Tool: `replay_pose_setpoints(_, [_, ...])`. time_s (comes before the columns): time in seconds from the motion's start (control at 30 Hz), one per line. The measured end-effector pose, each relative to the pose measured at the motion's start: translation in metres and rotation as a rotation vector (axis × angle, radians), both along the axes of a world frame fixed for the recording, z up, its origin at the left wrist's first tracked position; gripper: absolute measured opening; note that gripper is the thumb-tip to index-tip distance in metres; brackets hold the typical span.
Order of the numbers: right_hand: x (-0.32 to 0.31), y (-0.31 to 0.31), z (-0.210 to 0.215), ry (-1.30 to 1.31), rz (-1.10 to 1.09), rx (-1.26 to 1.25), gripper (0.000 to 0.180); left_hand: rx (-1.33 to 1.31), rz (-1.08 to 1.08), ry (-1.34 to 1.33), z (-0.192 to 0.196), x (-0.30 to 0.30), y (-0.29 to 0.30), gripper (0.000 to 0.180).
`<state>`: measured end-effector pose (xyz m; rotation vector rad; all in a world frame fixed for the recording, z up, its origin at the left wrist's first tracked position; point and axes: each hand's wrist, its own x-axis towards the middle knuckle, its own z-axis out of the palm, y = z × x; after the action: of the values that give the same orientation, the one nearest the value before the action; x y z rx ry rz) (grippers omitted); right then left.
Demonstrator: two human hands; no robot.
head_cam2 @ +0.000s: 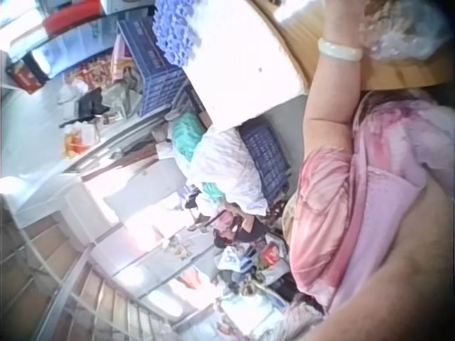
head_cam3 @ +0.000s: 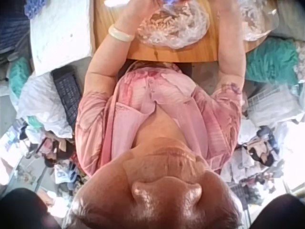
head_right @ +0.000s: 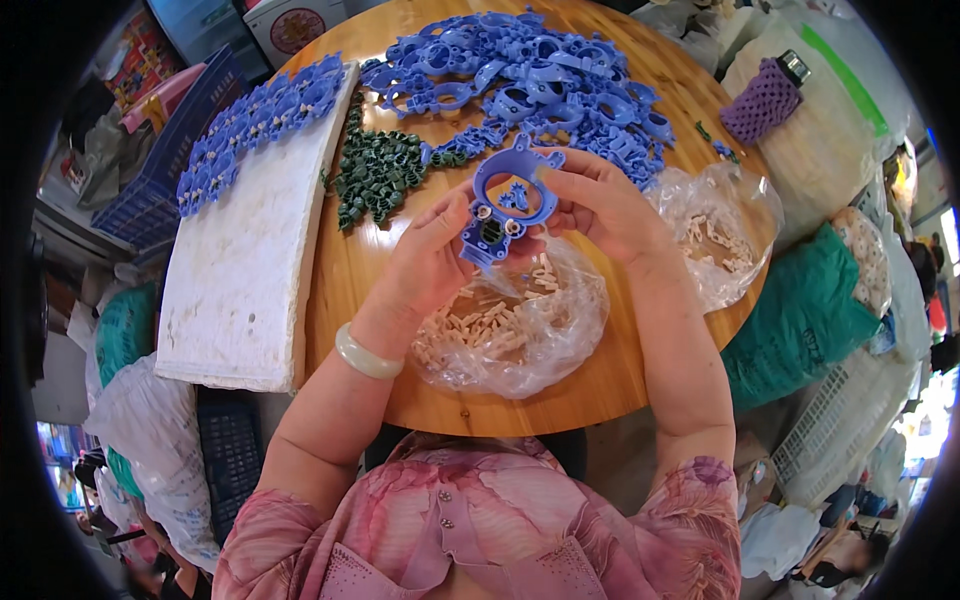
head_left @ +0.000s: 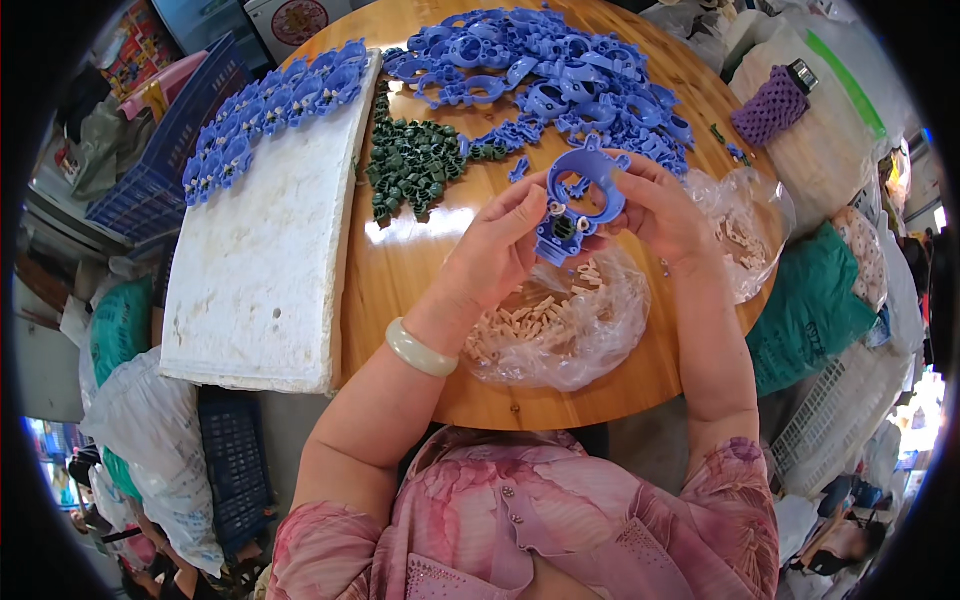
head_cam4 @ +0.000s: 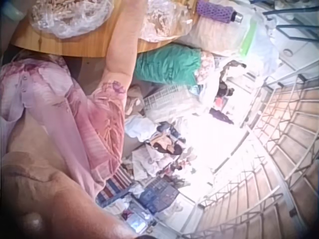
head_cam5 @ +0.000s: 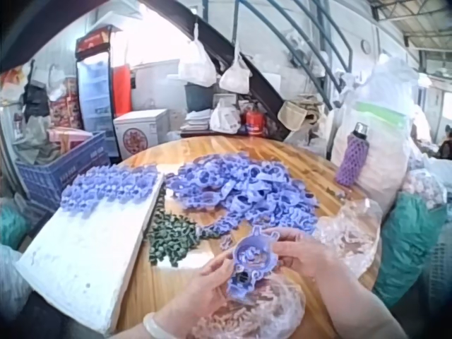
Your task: Assembling small purple plastic frames with green inserts and pins at a workshop table.
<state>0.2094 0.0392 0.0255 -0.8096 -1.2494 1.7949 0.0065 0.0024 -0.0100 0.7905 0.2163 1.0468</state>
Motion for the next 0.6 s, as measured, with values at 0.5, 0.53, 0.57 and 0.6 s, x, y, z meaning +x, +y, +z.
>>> replay_pose_setpoints(0.5, [-0.009,-0.002,-0.015,-0.008,-0.186,-0.013,0.018,1.229,0.821,1.125,0.018,0.005,-0.006,0.067])
replay_pose_setpoints(0.53, [-0.012,-0.003,-0.014,0.005,-0.187,-0.022,0.018,1.228,0.820,1.127,0.016,0.005,-0.005,0.067])
replay_pose_setpoints(0.57, [-0.013,-0.004,-0.014,0.016,-0.189,-0.031,0.017,1.261,0.787,1.140,0.013,0.005,-0.004,0.064])
replay_pose_setpoints(0.6, [-0.013,-0.005,-0.012,0.016,-0.188,-0.032,0.017,1.295,0.754,1.152,0.011,0.005,-0.003,0.061])
